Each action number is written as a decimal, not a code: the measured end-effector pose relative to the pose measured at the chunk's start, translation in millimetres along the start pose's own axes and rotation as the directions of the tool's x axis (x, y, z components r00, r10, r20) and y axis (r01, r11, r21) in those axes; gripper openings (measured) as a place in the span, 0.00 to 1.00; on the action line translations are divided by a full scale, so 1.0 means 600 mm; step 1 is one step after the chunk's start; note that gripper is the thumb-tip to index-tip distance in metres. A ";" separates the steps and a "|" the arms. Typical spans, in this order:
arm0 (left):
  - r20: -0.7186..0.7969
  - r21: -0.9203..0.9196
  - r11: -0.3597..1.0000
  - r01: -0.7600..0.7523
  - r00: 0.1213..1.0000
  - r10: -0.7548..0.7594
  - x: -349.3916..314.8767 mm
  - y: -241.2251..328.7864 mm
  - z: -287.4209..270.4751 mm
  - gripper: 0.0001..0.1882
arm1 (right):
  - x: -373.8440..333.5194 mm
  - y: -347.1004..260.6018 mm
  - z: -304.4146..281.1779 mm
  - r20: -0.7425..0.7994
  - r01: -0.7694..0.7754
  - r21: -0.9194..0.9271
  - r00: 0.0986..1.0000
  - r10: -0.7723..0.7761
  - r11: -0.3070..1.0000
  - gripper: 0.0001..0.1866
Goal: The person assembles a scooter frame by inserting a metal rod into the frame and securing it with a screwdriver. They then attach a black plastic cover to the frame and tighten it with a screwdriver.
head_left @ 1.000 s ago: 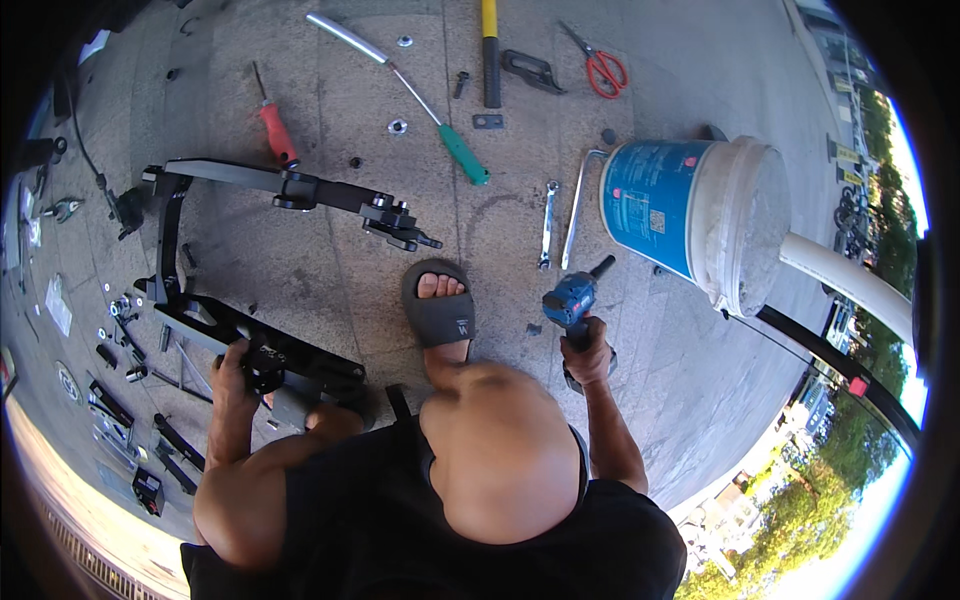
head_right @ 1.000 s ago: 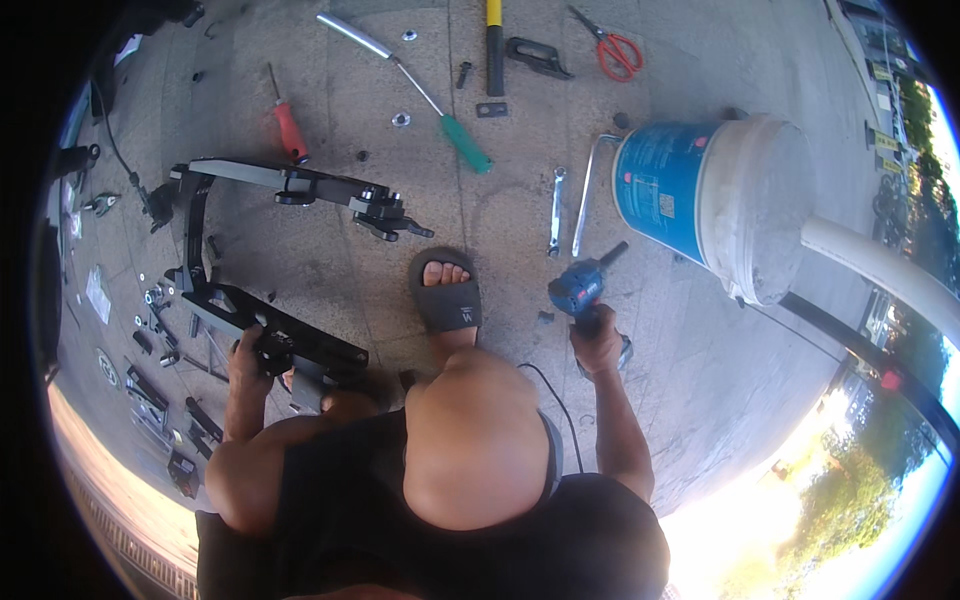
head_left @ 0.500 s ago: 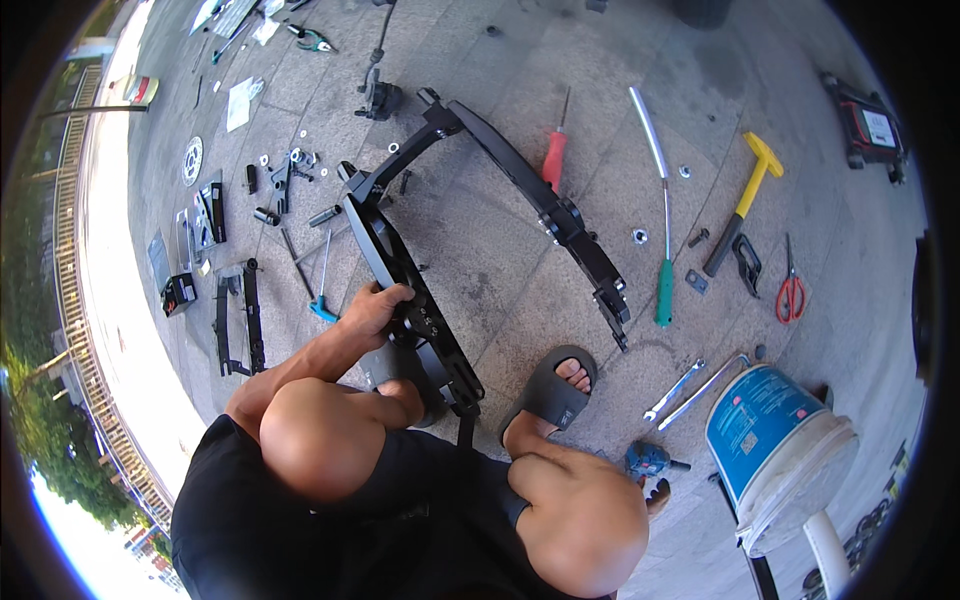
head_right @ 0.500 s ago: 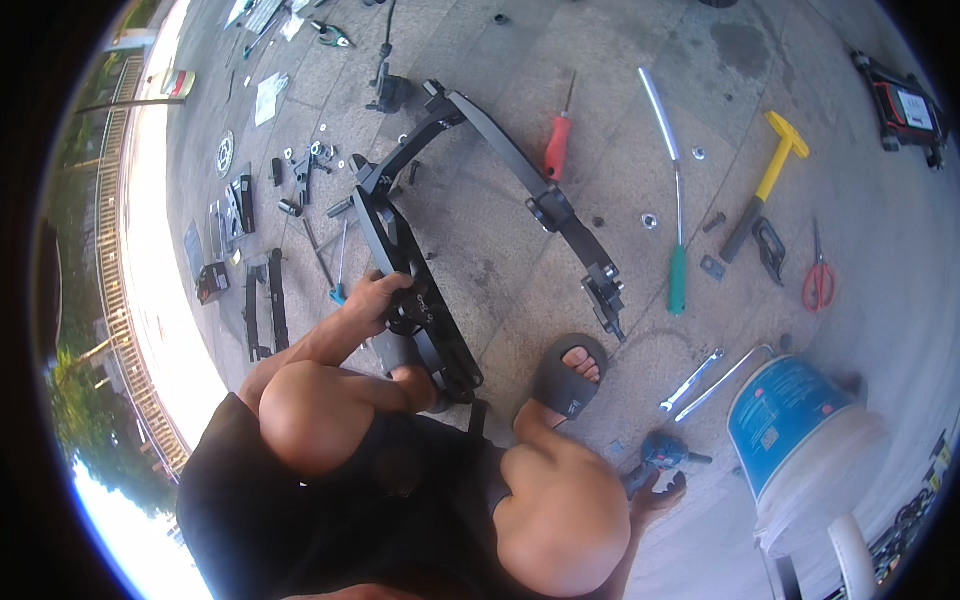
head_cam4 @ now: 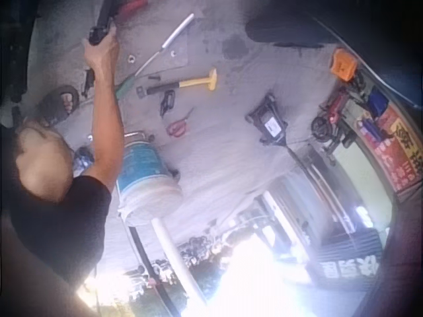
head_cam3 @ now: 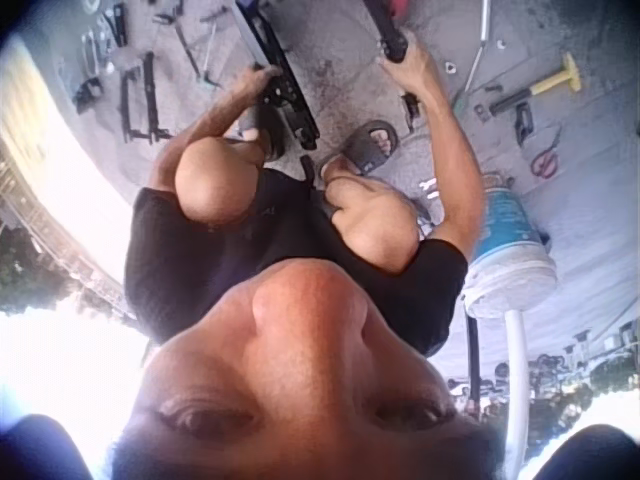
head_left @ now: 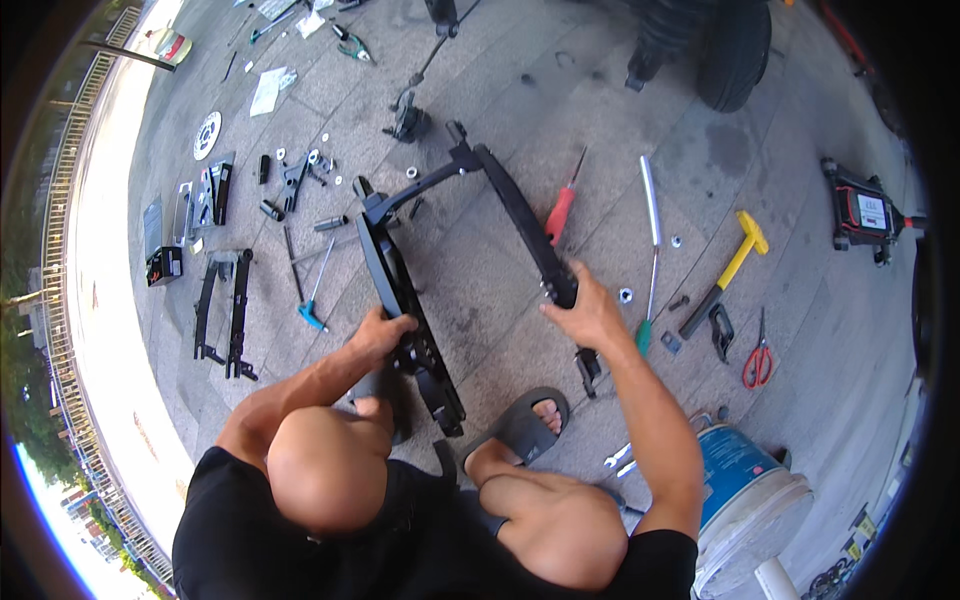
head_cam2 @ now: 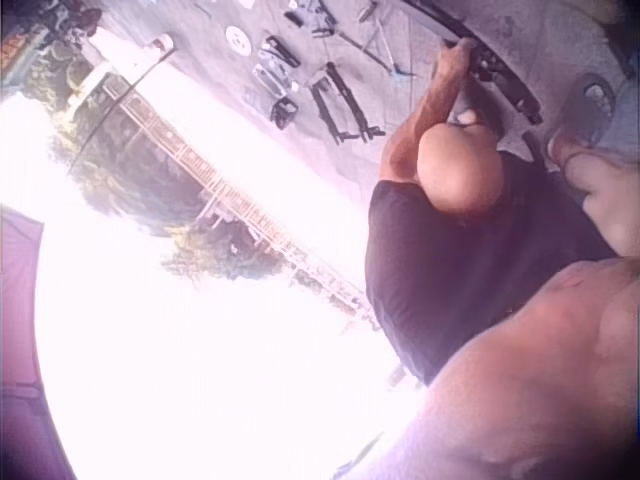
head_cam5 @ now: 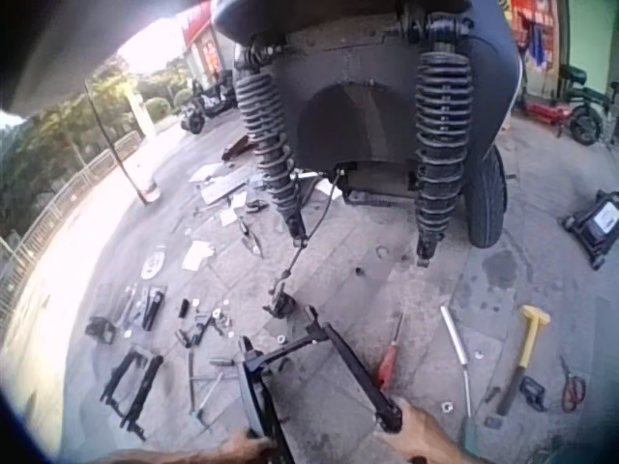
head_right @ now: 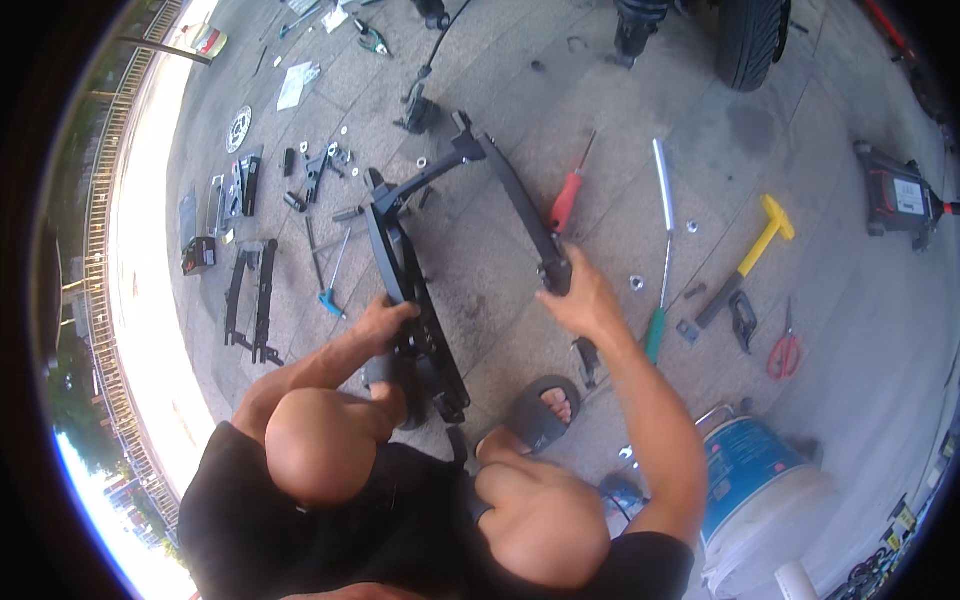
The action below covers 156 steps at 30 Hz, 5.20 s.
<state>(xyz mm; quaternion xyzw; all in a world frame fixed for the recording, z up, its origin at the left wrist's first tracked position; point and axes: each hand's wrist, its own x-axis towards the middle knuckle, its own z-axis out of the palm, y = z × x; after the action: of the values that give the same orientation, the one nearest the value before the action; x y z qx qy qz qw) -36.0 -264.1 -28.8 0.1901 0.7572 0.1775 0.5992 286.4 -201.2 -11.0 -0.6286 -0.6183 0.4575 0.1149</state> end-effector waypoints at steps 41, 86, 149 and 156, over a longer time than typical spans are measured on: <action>0.092 -0.059 0.920 0.388 0.920 -0.382 -0.052 -0.006 0.010 0.25 | -0.002 0.063 0.002 -0.034 0.391 -0.015 0.919 -0.392 0.920 0.34; 0.445 0.226 0.909 -0.350 0.867 0.223 -0.020 0.124 -0.084 0.19 | -0.160 0.152 -0.035 -0.276 0.119 -0.048 0.952 -0.128 0.992 0.17; -0.598 0.783 0.621 -0.029 0.238 0.765 0.846 0.423 -0.824 0.25 | 0.853 -0.929 0.435 0.085 0.418 0.408 0.867 -0.490 0.812 0.13; -0.534 0.831 0.555 -0.046 0.217 0.817 0.827 0.440 -0.816 0.30 | 0.349 -0.573 0.169 0.100 0.150 0.026 0.983 -0.151 0.988 0.09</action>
<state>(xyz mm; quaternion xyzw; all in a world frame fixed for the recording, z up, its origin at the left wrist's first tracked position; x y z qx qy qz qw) -597.3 192.6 -207.4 0.4836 0.8553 0.1438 -0.1177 -55.9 12.9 86.2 -0.5549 -0.6649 0.4846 0.1233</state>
